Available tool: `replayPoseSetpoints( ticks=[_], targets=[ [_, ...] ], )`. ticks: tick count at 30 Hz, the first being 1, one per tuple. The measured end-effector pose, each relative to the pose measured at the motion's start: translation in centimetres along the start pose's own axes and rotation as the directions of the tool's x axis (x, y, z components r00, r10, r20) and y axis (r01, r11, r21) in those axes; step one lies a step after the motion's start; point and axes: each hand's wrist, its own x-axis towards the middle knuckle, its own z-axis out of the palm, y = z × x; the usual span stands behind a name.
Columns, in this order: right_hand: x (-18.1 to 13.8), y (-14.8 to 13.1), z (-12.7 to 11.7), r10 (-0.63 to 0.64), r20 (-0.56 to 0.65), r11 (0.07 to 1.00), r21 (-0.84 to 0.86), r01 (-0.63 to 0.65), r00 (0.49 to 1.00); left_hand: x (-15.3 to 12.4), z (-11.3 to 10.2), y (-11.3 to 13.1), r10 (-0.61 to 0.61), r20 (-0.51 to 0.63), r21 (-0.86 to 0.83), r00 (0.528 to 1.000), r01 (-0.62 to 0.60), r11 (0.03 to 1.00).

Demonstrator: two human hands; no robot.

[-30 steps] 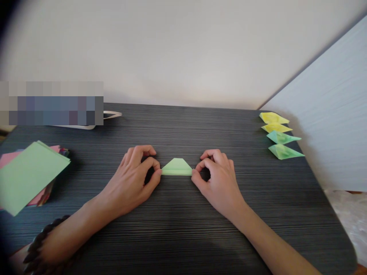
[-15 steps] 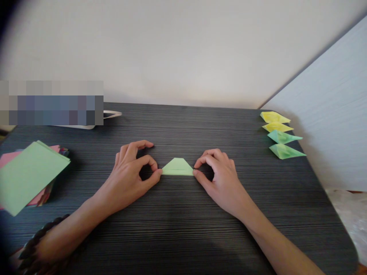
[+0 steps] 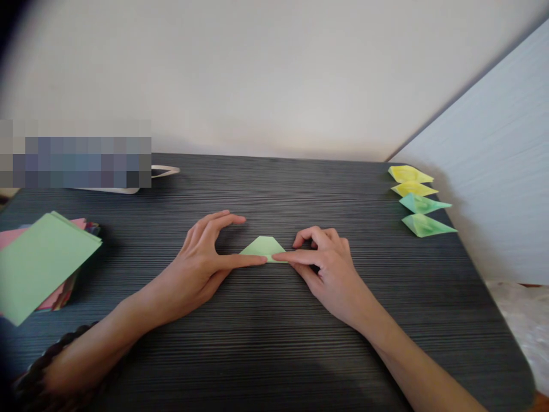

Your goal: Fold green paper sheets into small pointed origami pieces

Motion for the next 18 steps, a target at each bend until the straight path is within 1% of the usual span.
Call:
replayPoseSetpoints(
  ticks=[3,6,10,14,16,18],
  targets=[
    [-0.4,0.2,0.3,-0.074,-0.036,0.996,-0.050,0.072,0.997,-0.1,0.0,-0.1,0.006,0.018,0.024,1.000,-0.006,1.000],
    [-1.0,0.7,0.7,-0.169,-0.071,0.977,-0.143,0.158,0.983,-0.2,-0.1,-0.1,0.015,0.029,0.035,0.999,-0.016,0.999],
    [-1.5,1.1,1.0,-0.241,-0.050,0.946,-0.234,0.223,0.969,-0.2,-0.3,-0.3,0.015,0.062,0.042,0.998,-0.018,0.999],
    [-1.4,0.9,0.7,-0.252,-0.061,0.945,-0.229,0.232,0.966,-0.1,-0.4,-0.5,0.007,0.079,0.015,0.997,-0.008,1.000],
    [-1.2,0.4,0.6,-0.245,-0.072,0.955,-0.190,0.228,0.967,-0.1,-0.5,-0.4,0.000,0.069,-0.005,0.998,0.000,1.000],
    [-0.7,-0.3,0.5,-0.217,-0.110,0.972,-0.117,0.204,0.970,0.0,-0.6,0.0,-0.027,0.055,-0.031,0.998,0.029,0.999]
  ],
)
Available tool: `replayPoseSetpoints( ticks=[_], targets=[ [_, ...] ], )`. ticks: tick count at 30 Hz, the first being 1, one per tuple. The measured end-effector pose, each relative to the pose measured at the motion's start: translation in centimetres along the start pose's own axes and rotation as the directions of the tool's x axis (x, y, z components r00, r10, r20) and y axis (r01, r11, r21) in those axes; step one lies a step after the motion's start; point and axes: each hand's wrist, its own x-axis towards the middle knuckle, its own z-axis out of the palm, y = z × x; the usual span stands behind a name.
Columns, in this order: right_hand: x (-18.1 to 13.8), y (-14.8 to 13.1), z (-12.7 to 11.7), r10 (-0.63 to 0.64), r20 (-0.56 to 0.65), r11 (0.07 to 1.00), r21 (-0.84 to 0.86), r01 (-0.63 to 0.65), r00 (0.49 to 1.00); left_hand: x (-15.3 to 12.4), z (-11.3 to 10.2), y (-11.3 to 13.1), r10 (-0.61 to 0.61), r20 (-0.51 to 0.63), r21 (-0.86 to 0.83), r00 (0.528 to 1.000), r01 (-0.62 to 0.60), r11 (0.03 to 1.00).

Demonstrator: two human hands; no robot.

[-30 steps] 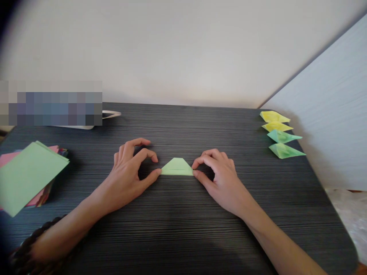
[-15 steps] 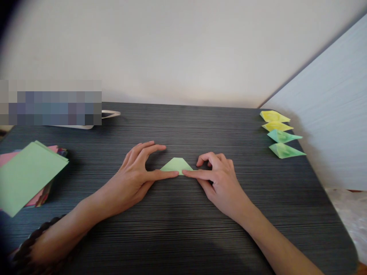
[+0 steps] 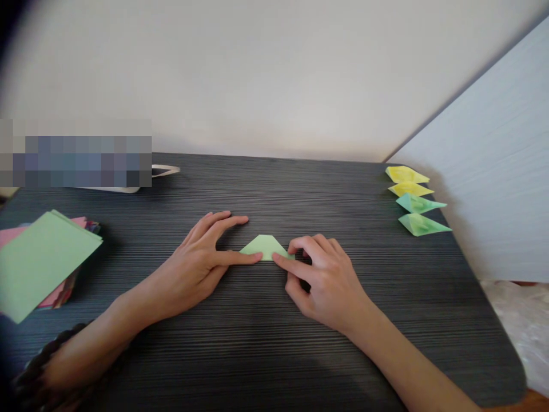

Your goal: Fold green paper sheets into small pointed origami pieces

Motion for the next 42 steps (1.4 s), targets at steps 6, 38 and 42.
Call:
replayPoseSetpoints(
  ticks=[6,38,42],
  targets=[
    [1.8,-1.6,1.1,0.179,-0.140,0.979,0.124,-0.162,0.974,1.0,0.7,2.0,-0.149,-0.164,-0.071,0.975,0.139,0.988],
    [1.9,-1.5,0.0,0.340,0.115,0.893,0.271,-0.359,0.933,1.6,0.9,1.6,-0.183,-0.194,-0.147,0.964,0.155,0.977],
    [1.7,-0.7,-0.4,0.270,0.186,0.901,0.298,-0.316,0.945,1.4,0.5,1.1,-0.132,-0.139,-0.132,0.981,0.114,0.985]
  ],
)
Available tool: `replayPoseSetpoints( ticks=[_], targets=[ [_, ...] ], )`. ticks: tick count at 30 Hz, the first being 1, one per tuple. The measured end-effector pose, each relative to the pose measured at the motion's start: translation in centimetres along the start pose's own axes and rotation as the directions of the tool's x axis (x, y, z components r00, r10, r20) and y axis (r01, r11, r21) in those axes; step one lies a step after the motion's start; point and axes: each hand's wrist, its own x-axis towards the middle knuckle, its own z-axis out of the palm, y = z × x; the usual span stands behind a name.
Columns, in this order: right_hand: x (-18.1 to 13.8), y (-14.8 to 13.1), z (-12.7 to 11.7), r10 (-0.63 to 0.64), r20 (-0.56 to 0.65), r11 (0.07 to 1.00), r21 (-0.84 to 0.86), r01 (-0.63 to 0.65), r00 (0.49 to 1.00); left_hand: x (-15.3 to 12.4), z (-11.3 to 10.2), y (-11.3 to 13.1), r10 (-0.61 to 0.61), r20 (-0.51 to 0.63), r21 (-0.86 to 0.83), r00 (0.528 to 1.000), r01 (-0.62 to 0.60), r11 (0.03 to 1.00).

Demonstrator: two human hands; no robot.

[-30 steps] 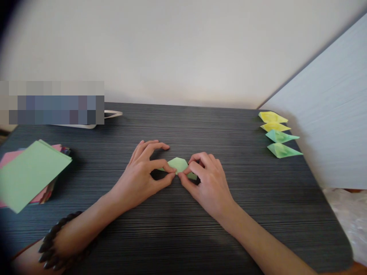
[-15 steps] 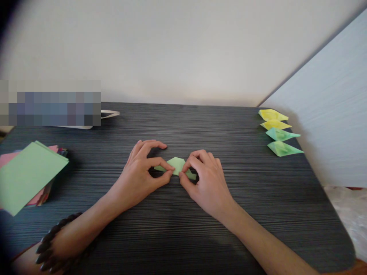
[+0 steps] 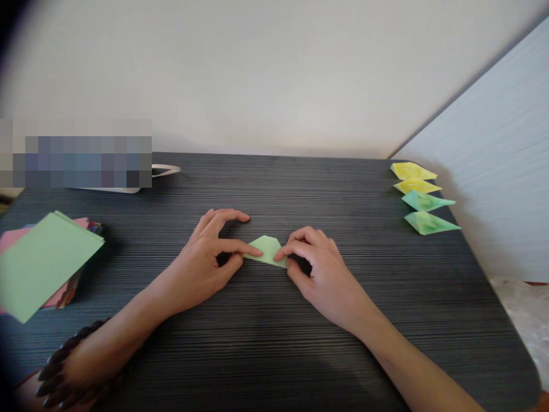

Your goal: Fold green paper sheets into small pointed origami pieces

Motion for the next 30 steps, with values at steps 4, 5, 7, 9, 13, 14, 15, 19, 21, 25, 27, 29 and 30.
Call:
replayPoseSetpoints(
  ticks=[4,5,7,9,13,14,15,19,21,25,27,29,30],
  targets=[
    [0.0,0.6,-0.6,-0.068,0.079,0.998,0.007,0.068,0.995,-0.1,-0.4,-0.5,0.044,0.072,0.009,0.996,-0.045,0.999],
    [0.0,0.7,-0.7,-0.076,0.094,0.997,0.011,0.075,0.993,-0.1,-0.5,-0.6,0.046,0.091,0.010,0.995,-0.047,0.999],
    [0.1,0.8,-0.9,-0.079,0.116,0.997,0.022,0.077,0.990,-0.1,-0.7,-0.8,0.048,0.128,0.010,0.991,-0.050,0.999],
    [0.1,0.7,-1.0,-0.074,0.127,0.997,0.025,0.071,0.989,-0.1,-0.9,-0.9,0.056,0.155,0.006,0.986,-0.058,0.998],
    [0.0,0.7,-1.0,-0.089,0.121,0.996,0.013,0.088,0.989,-0.1,-1.0,-1.0,0.062,0.162,0.004,0.985,-0.064,0.998],
    [0.0,0.7,-0.9,-0.101,0.105,0.995,0.002,0.101,0.989,-0.2,-1.0,-1.0,0.060,0.153,0.003,0.986,-0.061,0.998],
    [-0.1,0.8,-0.7,-0.115,0.082,0.993,-0.014,0.116,0.990,-0.2,-0.9,-0.9,0.057,0.139,0.000,0.989,-0.058,0.998],
    [-0.2,0.6,0.0,-0.153,-0.016,0.984,-0.097,0.151,0.988,-0.5,-0.5,-0.3,0.048,0.033,-0.020,0.998,-0.048,0.999],
    [-0.2,0.3,0.4,-0.144,-0.049,0.984,-0.112,0.138,0.988,-0.5,-0.2,0.0,0.037,-0.021,-0.021,0.999,-0.037,0.999],
    [0.1,-0.7,1.2,-0.077,-0.105,0.993,-0.100,0.066,0.991,-0.4,0.3,0.4,0.012,-0.053,0.007,0.999,-0.012,1.000],
    [0.3,-1.1,1.6,-0.050,-0.135,0.992,-0.118,0.034,0.990,-0.3,0.4,0.5,0.003,-0.048,0.015,0.999,-0.002,1.000],
    [0.4,-1.4,1.9,-0.032,-0.153,0.990,-0.138,0.010,0.988,-0.2,0.3,0.4,-0.002,-0.031,0.009,1.000,0.002,1.000],
    [0.4,-1.4,1.9,-0.023,-0.149,0.990,-0.140,0.002,0.989,-0.2,0.3,0.4,-0.002,-0.020,0.004,1.000,0.002,1.000]
  ],
)
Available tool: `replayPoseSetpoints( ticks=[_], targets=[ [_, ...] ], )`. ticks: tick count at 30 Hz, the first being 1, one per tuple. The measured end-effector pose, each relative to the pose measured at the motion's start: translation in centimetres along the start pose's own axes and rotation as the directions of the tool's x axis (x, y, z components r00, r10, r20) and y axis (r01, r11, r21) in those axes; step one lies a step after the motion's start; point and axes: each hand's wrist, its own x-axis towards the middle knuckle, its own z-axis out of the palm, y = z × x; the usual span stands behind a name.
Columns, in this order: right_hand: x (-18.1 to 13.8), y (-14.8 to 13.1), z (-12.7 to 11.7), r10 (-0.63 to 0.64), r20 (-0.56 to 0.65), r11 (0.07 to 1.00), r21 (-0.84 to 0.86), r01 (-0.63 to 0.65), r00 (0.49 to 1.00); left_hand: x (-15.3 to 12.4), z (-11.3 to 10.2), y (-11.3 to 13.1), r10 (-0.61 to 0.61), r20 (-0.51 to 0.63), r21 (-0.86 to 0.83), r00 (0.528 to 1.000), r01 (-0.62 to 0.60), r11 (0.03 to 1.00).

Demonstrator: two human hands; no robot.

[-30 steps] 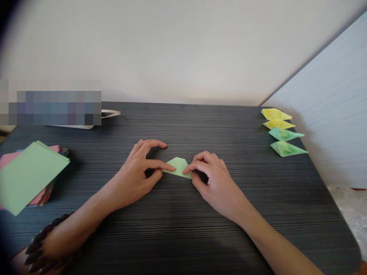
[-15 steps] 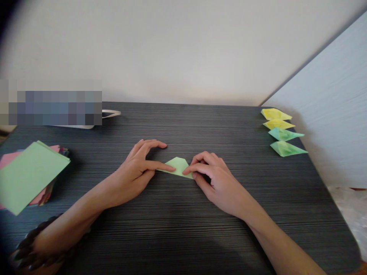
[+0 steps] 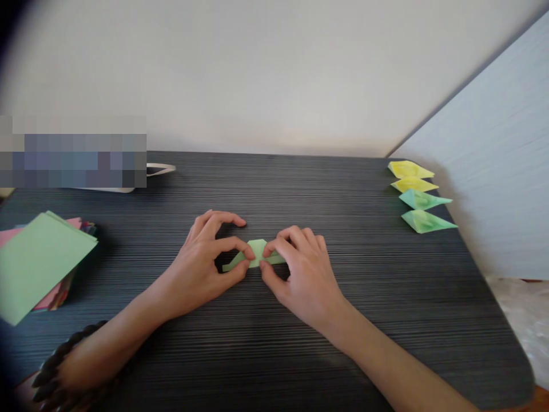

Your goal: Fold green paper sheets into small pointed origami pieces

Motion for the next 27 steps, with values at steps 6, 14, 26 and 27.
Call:
replayPoseSetpoints(
  ticks=[6,14,26,27],
  targets=[
    [0.1,0.3,-0.7,0.028,0.086,0.997,0.065,-0.034,0.996,0.0,-0.6,-0.6,0.016,0.085,-0.012,0.996,-0.015,1.000],
    [0.4,1.4,-2.0,-0.023,0.210,0.981,0.192,-0.018,0.977,0.1,-1.7,-1.8,0.122,0.240,-0.033,0.963,-0.117,0.993],
    [0.6,2.2,-2.8,-0.052,0.292,0.965,0.259,-0.027,0.955,0.2,-2.6,-2.8,0.184,0.362,-0.095,0.914,-0.161,0.982],
    [0.6,2.2,-2.8,-0.055,0.291,0.965,0.262,-0.025,0.955,0.2,-2.7,-2.8,0.188,0.369,-0.105,0.910,-0.160,0.982]
  ],
)
